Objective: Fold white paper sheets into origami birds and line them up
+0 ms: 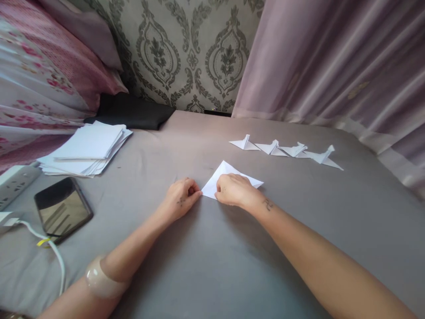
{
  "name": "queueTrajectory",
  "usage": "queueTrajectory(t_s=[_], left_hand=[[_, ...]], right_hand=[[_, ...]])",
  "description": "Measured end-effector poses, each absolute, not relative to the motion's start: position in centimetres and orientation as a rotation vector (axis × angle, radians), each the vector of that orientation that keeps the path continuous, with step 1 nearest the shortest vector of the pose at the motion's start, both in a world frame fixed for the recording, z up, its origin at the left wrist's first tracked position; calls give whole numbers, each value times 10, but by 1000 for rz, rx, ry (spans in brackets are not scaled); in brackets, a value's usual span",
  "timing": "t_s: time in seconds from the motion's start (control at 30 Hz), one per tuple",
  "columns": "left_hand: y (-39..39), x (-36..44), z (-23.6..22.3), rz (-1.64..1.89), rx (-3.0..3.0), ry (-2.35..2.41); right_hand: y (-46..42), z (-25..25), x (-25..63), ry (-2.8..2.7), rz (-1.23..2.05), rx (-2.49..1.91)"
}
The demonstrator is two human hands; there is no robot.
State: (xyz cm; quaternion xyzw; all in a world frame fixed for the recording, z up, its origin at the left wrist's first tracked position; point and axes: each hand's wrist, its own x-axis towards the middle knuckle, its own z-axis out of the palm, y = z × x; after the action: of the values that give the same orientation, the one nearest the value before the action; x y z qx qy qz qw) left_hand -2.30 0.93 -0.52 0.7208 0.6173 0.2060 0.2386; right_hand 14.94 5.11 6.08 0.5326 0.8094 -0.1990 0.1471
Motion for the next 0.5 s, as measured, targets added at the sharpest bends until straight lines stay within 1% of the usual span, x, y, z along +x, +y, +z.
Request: queueTrajectory(t_s=[0.13,0.23,0.37,0.5], left_hand=[[12,-23,-7,582,1815,1697],[12,-22,-11,644,1834,1677],[8,-20,-20,773,2185,1480],[2,-18,-21,649,2488,1313]], right_hand=[[52,63,149,2325,-578,1523],[54,62,149,2316,-581,1503],[57,62,149,2275,-614,1478],[60,60,151,2237,-656,1475]])
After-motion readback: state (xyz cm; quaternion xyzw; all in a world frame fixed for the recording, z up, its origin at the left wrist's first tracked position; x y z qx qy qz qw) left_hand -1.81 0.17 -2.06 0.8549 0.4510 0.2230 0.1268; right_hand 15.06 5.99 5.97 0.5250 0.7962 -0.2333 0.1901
